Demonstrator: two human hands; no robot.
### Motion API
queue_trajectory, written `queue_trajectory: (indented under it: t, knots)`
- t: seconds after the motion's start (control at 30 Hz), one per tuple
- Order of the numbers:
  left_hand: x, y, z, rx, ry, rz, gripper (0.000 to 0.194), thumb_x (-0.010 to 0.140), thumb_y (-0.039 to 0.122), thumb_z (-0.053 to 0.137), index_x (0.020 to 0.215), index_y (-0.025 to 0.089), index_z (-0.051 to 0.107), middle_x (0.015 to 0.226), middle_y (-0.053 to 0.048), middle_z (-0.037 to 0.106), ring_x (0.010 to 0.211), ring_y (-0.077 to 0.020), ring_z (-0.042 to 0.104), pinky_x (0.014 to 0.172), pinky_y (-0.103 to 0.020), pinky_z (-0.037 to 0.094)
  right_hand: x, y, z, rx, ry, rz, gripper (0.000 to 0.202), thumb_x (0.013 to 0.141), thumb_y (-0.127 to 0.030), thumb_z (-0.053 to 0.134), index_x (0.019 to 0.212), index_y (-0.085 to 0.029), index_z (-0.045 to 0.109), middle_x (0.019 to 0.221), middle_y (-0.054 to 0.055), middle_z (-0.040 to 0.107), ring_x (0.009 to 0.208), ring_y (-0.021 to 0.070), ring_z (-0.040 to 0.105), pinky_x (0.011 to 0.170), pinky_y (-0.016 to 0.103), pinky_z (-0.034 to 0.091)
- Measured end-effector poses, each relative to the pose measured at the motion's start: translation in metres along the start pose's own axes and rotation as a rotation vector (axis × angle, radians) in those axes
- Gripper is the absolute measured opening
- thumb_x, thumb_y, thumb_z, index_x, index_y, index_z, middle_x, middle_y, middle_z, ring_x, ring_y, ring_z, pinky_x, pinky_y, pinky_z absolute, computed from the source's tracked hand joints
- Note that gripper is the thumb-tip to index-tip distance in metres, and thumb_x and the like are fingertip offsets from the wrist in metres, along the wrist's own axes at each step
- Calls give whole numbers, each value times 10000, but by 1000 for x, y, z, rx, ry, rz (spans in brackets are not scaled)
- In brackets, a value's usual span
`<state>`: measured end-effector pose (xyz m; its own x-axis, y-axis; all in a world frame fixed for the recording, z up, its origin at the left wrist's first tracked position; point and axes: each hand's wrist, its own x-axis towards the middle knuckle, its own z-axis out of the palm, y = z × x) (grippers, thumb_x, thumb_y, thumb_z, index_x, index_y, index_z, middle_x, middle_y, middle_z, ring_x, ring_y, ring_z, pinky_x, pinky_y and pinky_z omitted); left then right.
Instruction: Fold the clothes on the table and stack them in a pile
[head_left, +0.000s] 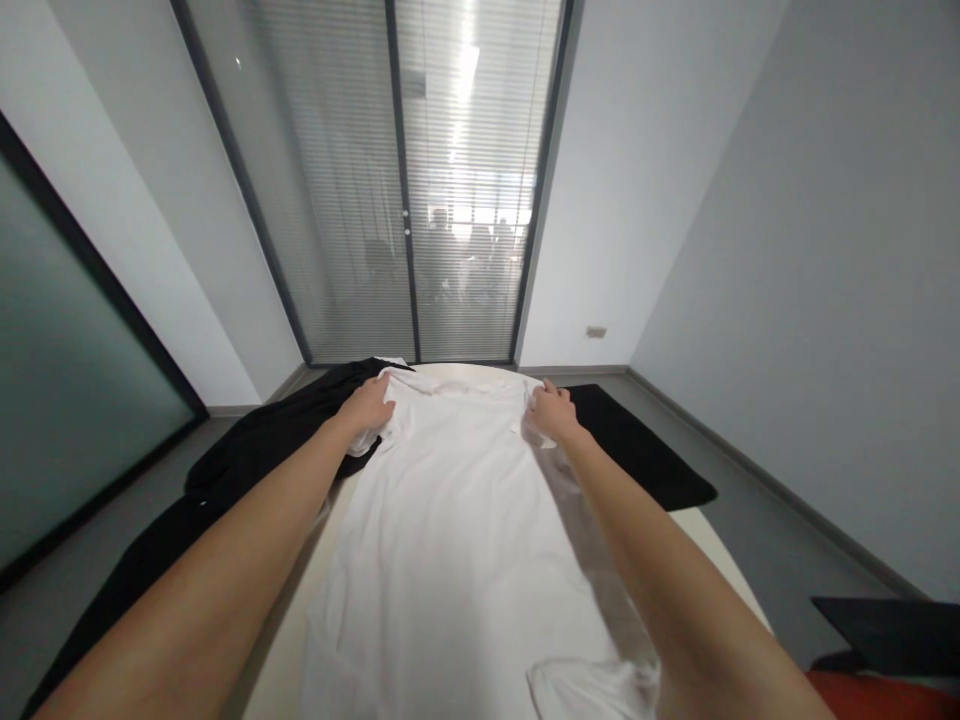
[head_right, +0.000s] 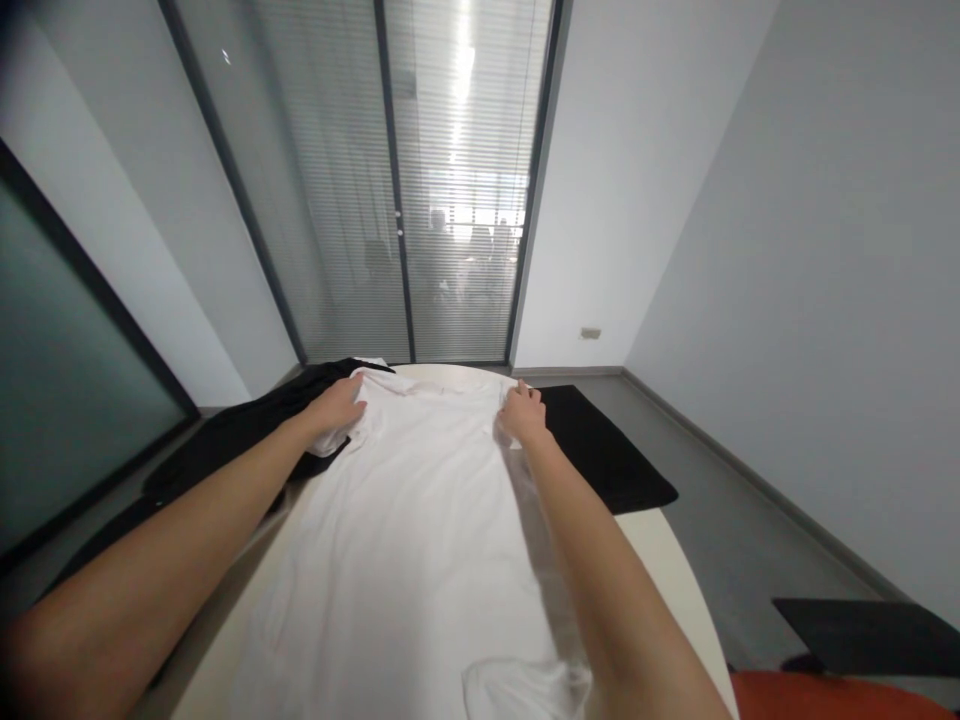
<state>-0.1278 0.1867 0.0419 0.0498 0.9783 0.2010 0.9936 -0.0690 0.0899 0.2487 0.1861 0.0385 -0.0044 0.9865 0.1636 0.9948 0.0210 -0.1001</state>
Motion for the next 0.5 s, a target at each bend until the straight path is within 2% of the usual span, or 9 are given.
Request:
queue_trajectory:
  t: [0.1,0.17,0.27,0.33,0.43,0.5]
  knots:
    - [-11,6,0,39,1,33,578,888,294,542,1447,153,500,1552,-186,383,1338,-358,462,1057,-444,402,-12,-6,4,-47,-25,-37,487,908,-321,563,1388,-243,558,1592,129,330,1387,363,326,1041,517,361]
    - [-19,13,-3,63,21,95,437,899,260,519,1313,182,632,1593,-143,324,1392,-378,369,1081,-492,367,-19,-9,3,-69,-19,-101,426,933,-318,527,1350,-262,596,1564,109,387,1383,344,326,1047,512,340]
    - [-26,28,-7,73,13,239,333,921,216,484,1156,246,718,1552,-52,403,1392,-317,357,1110,-464,338,-26,-15,-2,-63,43,-152,360,943,-289,501,1266,-243,654,1456,108,517,1315,326,402,1021,474,356]
    - [-27,39,-7,65,-10,309,352,938,193,453,1161,273,714,1503,-32,463,1359,-274,400,1106,-429,348,-30,-21,-5,-30,78,-165,326,938,-267,502,1211,-222,676,1344,118,597,1245,304,473,979,418,388]
    - [-22,53,0,51,-40,342,370,942,165,430,1158,258,716,1479,-51,480,1322,-265,443,1095,-405,359,-36,-31,-3,48,62,-159,321,953,-256,473,1218,-212,649,1242,115,648,1122,257,577,873,336,435]
    - [-16,59,8,36,-55,315,342,934,166,444,1096,232,738,1406,-88,533,1266,-279,494,1080,-410,369,-42,-37,3,82,25,-136,338,974,-291,449,1266,-224,606,1181,106,675,1034,245,628,809,324,449]
